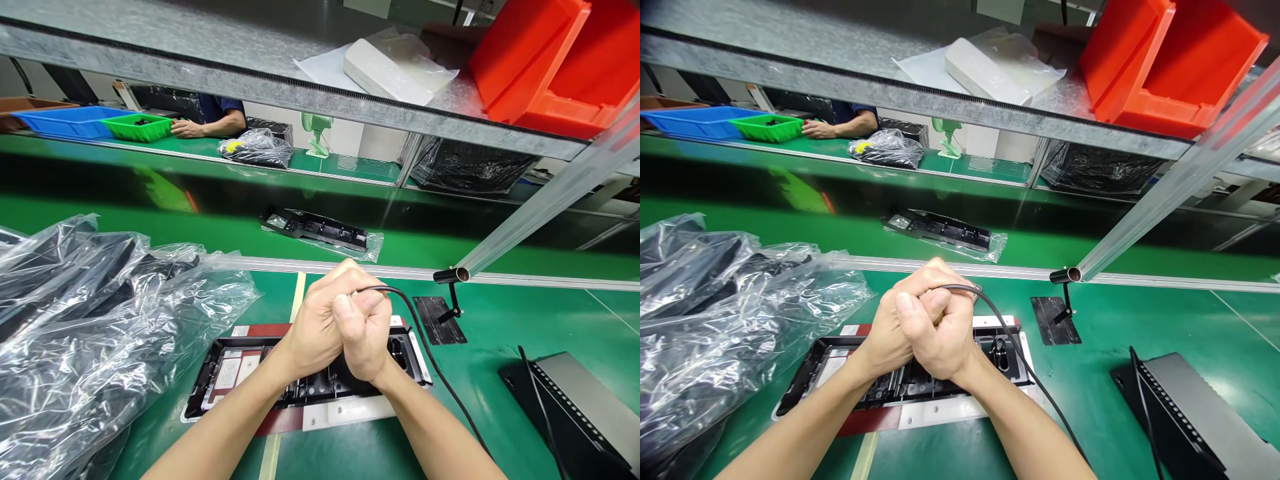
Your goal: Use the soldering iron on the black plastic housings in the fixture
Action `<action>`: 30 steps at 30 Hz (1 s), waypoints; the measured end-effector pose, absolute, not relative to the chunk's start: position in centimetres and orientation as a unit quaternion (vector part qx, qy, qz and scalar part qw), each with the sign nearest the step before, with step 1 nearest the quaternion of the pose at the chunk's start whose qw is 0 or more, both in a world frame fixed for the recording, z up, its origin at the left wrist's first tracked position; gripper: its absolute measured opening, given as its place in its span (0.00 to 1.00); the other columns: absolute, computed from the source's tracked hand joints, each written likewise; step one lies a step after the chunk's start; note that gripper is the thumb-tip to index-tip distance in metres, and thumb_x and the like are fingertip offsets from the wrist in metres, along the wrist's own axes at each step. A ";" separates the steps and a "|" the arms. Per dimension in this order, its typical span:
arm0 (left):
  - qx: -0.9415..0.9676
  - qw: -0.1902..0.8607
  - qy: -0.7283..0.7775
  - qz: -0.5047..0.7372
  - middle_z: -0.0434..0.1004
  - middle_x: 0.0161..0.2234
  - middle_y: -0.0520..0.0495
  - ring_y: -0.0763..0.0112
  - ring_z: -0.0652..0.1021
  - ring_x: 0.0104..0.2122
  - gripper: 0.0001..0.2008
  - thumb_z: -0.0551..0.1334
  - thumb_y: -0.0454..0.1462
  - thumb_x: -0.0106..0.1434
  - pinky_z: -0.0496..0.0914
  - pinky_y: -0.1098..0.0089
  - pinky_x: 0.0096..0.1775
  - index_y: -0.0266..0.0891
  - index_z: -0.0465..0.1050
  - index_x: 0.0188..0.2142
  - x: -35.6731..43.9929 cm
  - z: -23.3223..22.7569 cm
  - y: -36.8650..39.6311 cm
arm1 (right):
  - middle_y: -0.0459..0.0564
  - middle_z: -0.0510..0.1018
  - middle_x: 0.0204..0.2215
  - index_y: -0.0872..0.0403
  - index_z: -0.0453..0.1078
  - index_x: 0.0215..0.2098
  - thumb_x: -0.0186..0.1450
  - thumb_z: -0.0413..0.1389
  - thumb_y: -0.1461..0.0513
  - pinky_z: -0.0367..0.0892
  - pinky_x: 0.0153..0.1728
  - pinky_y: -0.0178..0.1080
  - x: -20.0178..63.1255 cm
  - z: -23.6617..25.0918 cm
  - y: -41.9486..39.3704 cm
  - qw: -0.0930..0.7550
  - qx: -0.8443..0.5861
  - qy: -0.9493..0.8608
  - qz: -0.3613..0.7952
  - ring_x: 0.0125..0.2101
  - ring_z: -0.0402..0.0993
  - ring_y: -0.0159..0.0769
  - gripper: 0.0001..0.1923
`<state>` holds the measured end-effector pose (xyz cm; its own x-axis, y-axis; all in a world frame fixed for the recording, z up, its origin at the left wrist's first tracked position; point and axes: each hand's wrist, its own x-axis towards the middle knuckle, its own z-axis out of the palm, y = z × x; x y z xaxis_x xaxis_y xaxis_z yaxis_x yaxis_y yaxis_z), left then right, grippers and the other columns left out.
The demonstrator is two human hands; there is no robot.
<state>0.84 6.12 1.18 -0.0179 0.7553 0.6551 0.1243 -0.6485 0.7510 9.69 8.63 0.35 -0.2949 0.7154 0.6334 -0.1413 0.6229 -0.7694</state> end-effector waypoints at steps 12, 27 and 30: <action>0.650 0.263 0.337 0.628 0.77 0.38 0.42 0.64 0.76 0.38 0.13 0.58 0.42 0.73 0.71 0.63 0.40 0.37 0.79 0.43 0.7 0.9 6.2 | 0.39 0.49 0.18 0.50 0.45 0.18 0.65 0.56 0.58 0.49 0.22 0.36 9.8 0.1 8.4 0.555 -0.200 -0.696 0.409 0.20 0.46 0.27 0.25; 0.654 0.254 0.324 0.635 0.77 0.38 0.42 0.65 0.76 0.38 0.13 0.58 0.41 0.73 0.71 0.64 0.40 0.36 0.79 0.42 0.7 1.0 6.3 | 0.39 0.49 0.19 0.50 0.48 0.19 0.64 0.55 0.60 0.54 0.24 0.37 9.7 0.2 8.5 0.560 -0.195 -0.689 0.417 0.20 0.47 0.28 0.22; 0.656 0.247 0.325 0.635 0.77 0.38 0.42 0.65 0.76 0.38 0.12 0.58 0.41 0.73 0.71 0.64 0.39 0.36 0.79 0.42 0.7 1.0 6.3 | 0.39 0.51 0.19 0.50 0.50 0.19 0.64 0.56 0.60 0.57 0.24 0.37 9.7 0.2 8.5 0.563 -0.191 -0.687 0.418 0.21 0.49 0.29 0.20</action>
<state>0.73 6.30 1.03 -0.0165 0.7401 0.6723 0.1120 -0.6668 0.7368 9.66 8.50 0.21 -0.2927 0.7335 0.6134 -0.2080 0.5773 -0.7896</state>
